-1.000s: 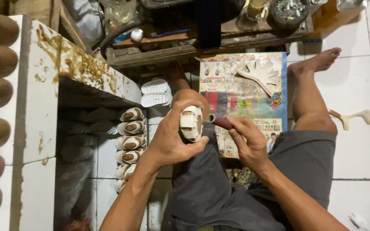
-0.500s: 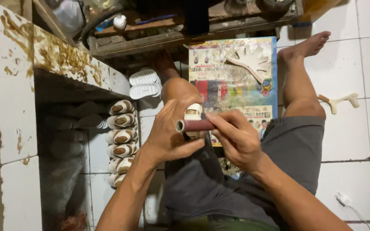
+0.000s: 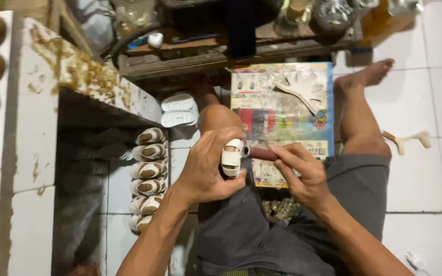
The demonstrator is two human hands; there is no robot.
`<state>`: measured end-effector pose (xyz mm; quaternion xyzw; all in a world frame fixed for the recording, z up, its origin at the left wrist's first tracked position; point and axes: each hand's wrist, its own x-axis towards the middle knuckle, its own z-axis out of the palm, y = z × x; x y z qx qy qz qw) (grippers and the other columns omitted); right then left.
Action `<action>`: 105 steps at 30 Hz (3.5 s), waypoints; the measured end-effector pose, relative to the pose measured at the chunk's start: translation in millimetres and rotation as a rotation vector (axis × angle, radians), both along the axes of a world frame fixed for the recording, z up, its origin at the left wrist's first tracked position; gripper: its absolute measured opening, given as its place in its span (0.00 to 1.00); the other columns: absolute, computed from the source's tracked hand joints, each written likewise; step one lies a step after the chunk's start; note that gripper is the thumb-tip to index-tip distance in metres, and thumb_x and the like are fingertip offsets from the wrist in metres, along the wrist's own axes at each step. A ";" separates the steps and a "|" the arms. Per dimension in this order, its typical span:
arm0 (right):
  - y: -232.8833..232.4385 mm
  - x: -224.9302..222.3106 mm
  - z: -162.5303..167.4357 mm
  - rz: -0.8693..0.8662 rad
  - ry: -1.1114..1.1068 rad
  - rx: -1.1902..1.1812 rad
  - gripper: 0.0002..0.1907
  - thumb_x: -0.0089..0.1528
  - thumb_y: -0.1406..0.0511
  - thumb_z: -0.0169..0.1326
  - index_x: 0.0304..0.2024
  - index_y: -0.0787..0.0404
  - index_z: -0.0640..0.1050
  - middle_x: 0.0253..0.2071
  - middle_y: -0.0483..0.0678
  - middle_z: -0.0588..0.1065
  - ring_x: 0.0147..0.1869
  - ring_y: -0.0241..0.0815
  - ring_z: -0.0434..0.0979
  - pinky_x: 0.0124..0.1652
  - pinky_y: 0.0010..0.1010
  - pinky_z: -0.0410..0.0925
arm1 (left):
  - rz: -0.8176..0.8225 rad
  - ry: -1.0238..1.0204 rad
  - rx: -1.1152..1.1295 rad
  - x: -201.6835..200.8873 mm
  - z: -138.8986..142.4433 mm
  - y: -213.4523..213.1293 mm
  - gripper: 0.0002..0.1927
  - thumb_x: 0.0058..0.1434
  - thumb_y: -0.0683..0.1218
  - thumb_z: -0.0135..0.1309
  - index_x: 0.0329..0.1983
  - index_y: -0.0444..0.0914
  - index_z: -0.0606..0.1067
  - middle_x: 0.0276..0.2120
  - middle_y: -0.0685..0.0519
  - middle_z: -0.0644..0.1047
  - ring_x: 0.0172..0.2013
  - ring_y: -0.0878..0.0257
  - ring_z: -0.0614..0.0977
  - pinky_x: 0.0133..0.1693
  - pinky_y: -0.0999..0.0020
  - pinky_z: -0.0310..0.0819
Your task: The person assembles a sandal by attaching a white strap to a brown sole, then uses a cylindrical tool to press and smooth the strap edges. The person repeats the process with a second sandal, attaching straps and pressing them into place.
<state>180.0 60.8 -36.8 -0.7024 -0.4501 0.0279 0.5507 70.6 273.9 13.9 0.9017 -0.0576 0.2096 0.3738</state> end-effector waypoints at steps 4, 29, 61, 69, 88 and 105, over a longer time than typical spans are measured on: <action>-7.5 -7.0 -3.1 -0.052 0.043 0.026 0.21 0.64 0.74 0.58 0.61 0.65 0.76 0.43 0.53 0.76 0.42 0.43 0.77 0.42 0.31 0.70 | -0.066 -0.007 0.016 2.7 -2.7 -3.4 0.40 0.45 0.46 0.67 0.62 0.38 0.65 0.53 0.45 0.75 0.53 0.44 0.79 0.56 0.52 0.72; 9.6 -24.5 -2.3 -0.185 0.249 0.022 0.18 0.68 0.74 0.55 0.60 0.66 0.77 0.44 0.50 0.76 0.42 0.37 0.74 0.40 0.27 0.68 | 0.051 0.020 -0.014 20.0 0.2 -7.8 0.38 0.48 0.47 0.68 0.61 0.41 0.65 0.48 0.46 0.77 0.47 0.46 0.81 0.51 0.55 0.73; 27.9 -24.1 -29.2 -0.368 0.636 0.289 0.16 0.74 0.62 0.49 0.62 0.60 0.70 0.47 0.47 0.72 0.47 0.35 0.70 0.47 0.26 0.68 | 0.508 0.037 -1.519 13.5 -12.1 -129.2 0.39 0.64 0.46 0.54 0.76 0.46 0.52 0.53 0.46 0.75 0.46 0.58 0.79 0.46 0.62 0.76; 4.2 -36.0 -5.8 -0.281 0.411 0.310 0.14 0.74 0.71 0.48 0.62 0.66 0.71 0.46 0.47 0.70 0.45 0.34 0.70 0.46 0.25 0.66 | 0.337 0.153 -2.050 -14.1 -26.8 -106.3 0.29 0.64 0.47 0.52 0.68 0.39 0.62 0.52 0.47 0.77 0.48 0.58 0.81 0.48 0.62 0.81; -52.2 -67.6 -30.0 -0.007 0.095 0.029 0.22 0.62 0.78 0.54 0.60 0.66 0.76 0.47 0.55 0.76 0.48 0.46 0.79 0.47 0.33 0.72 | 0.454 0.106 -2.063 -12.2 -31.4 -93.1 0.09 0.60 0.48 0.54 0.40 0.40 0.73 0.25 0.54 0.75 0.22 0.64 0.76 0.25 0.70 0.72; -54.7 -68.5 -22.1 0.083 0.062 0.095 0.21 0.62 0.77 0.56 0.58 0.67 0.76 0.46 0.55 0.75 0.44 0.43 0.77 0.44 0.29 0.72 | 0.441 0.043 -1.958 -9.0 -28.4 -98.9 0.08 0.64 0.45 0.53 0.41 0.35 0.73 0.26 0.53 0.75 0.25 0.64 0.77 0.27 0.71 0.73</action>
